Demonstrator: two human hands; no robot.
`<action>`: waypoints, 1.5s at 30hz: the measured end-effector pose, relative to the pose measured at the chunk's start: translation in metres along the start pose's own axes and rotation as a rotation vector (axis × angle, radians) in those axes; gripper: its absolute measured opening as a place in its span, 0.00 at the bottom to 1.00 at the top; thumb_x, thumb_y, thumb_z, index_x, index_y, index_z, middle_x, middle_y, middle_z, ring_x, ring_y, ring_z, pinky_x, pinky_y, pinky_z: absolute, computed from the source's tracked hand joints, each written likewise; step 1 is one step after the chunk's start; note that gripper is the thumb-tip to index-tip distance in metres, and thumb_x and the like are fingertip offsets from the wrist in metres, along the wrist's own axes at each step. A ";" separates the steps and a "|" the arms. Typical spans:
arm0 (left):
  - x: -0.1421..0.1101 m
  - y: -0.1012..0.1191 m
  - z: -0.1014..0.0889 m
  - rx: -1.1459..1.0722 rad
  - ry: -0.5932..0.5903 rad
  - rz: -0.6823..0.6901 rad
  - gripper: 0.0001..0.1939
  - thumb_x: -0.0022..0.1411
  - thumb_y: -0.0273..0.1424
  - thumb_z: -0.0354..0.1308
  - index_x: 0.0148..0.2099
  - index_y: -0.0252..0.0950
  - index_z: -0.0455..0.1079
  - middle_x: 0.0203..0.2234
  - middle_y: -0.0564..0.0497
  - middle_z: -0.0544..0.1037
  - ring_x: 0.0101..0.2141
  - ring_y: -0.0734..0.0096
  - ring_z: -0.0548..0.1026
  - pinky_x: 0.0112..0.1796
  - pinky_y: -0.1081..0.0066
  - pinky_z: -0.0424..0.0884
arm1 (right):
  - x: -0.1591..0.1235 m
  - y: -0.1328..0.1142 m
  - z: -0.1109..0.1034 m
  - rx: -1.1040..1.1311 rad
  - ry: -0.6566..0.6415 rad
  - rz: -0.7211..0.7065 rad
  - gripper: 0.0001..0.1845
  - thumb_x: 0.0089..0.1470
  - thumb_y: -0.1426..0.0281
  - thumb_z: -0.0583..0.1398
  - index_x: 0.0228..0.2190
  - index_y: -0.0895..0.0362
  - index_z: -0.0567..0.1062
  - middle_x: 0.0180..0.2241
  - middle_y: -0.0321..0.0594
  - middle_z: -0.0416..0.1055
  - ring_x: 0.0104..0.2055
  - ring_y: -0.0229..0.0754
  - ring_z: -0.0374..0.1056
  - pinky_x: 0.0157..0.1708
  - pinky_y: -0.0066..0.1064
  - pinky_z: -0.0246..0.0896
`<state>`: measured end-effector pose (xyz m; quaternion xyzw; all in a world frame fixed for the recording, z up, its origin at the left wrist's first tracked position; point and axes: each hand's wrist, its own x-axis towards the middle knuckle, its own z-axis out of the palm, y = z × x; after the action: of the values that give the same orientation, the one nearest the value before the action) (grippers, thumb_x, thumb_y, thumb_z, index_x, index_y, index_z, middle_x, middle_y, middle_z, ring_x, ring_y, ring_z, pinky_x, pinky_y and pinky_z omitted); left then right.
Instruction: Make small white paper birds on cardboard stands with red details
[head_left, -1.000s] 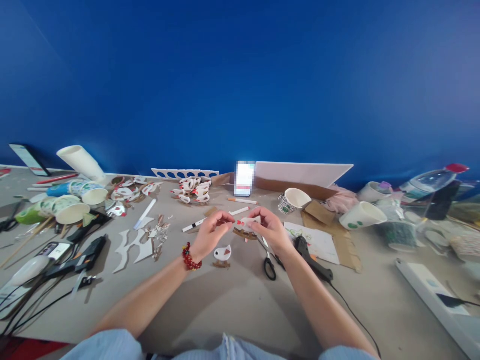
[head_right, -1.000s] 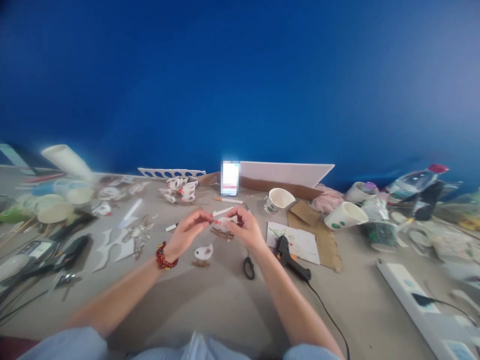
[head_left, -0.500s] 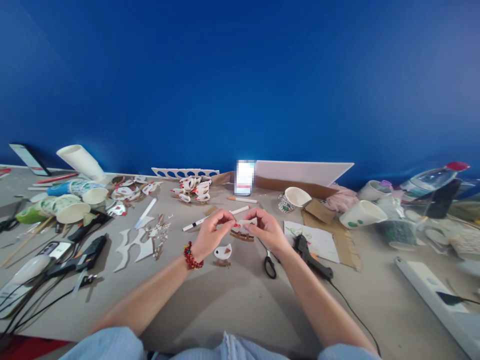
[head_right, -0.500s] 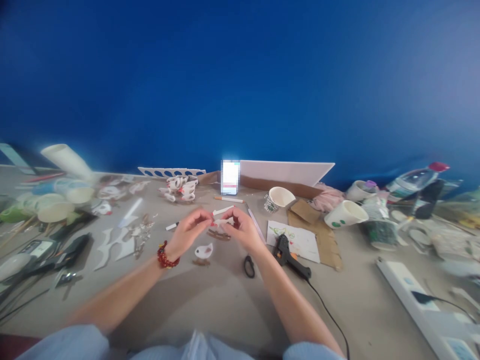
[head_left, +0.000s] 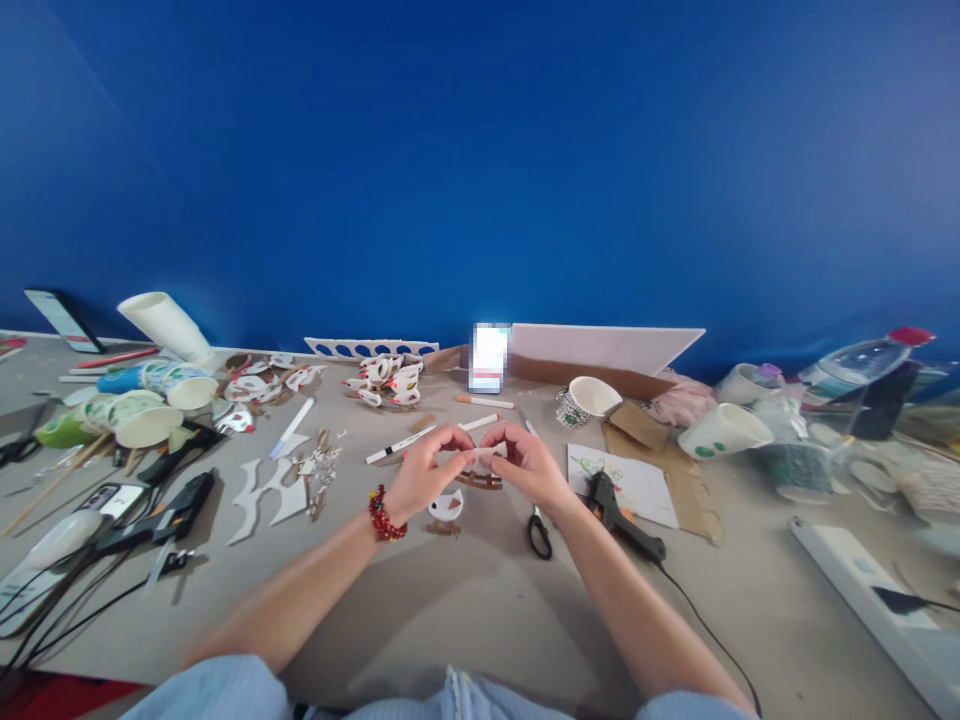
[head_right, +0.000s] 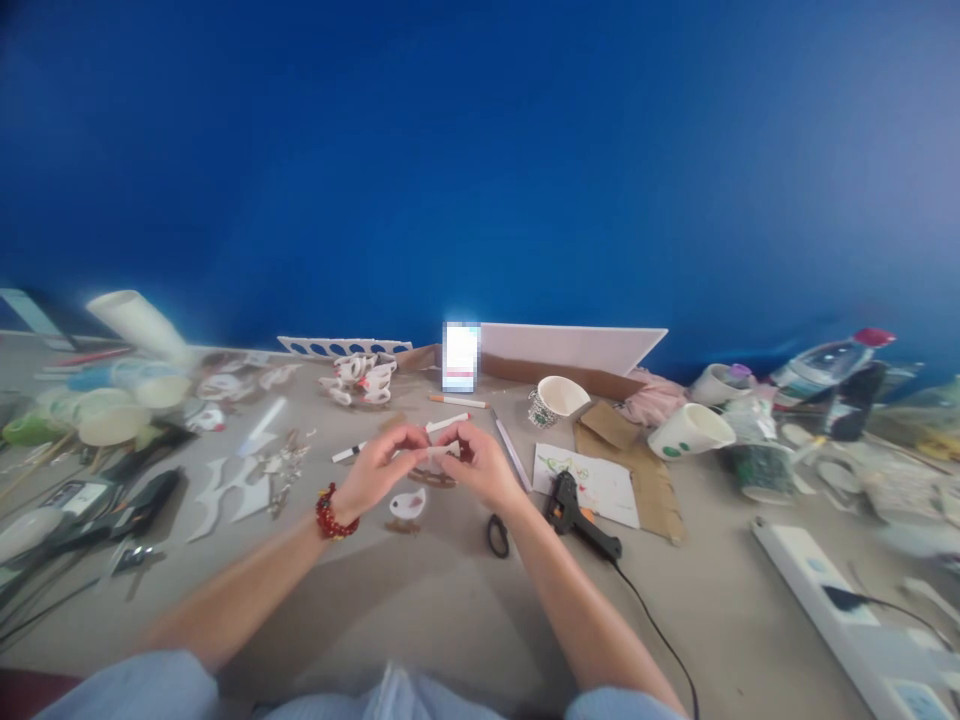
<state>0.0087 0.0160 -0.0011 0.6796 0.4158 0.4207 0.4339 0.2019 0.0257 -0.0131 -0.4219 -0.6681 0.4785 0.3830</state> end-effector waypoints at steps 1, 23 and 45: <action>0.000 -0.001 0.000 0.011 0.004 0.000 0.04 0.62 0.29 0.55 0.35 0.36 0.70 0.33 0.51 0.75 0.35 0.70 0.71 0.37 0.73 0.67 | 0.000 -0.001 0.000 -0.017 0.001 -0.003 0.06 0.54 0.67 0.61 0.34 0.55 0.71 0.31 0.34 0.68 0.28 0.36 0.62 0.27 0.27 0.58; 0.004 -0.013 -0.003 0.106 0.035 -0.002 0.07 0.63 0.34 0.56 0.37 0.37 0.71 0.35 0.51 0.77 0.39 0.67 0.73 0.41 0.70 0.68 | 0.004 0.006 -0.002 0.149 0.057 0.052 0.06 0.54 0.65 0.60 0.31 0.56 0.72 0.24 0.33 0.67 0.24 0.37 0.66 0.23 0.29 0.66; 0.010 -0.013 -0.015 0.131 0.007 0.078 0.08 0.61 0.36 0.59 0.39 0.37 0.72 0.39 0.48 0.77 0.42 0.64 0.74 0.46 0.67 0.69 | 0.005 0.008 -0.007 0.220 0.086 0.035 0.10 0.54 0.62 0.62 0.30 0.55 0.71 0.25 0.33 0.65 0.24 0.37 0.65 0.20 0.28 0.68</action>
<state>-0.0048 0.0326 -0.0068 0.7208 0.4170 0.4116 0.3703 0.2080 0.0337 -0.0185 -0.4088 -0.5872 0.5369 0.4469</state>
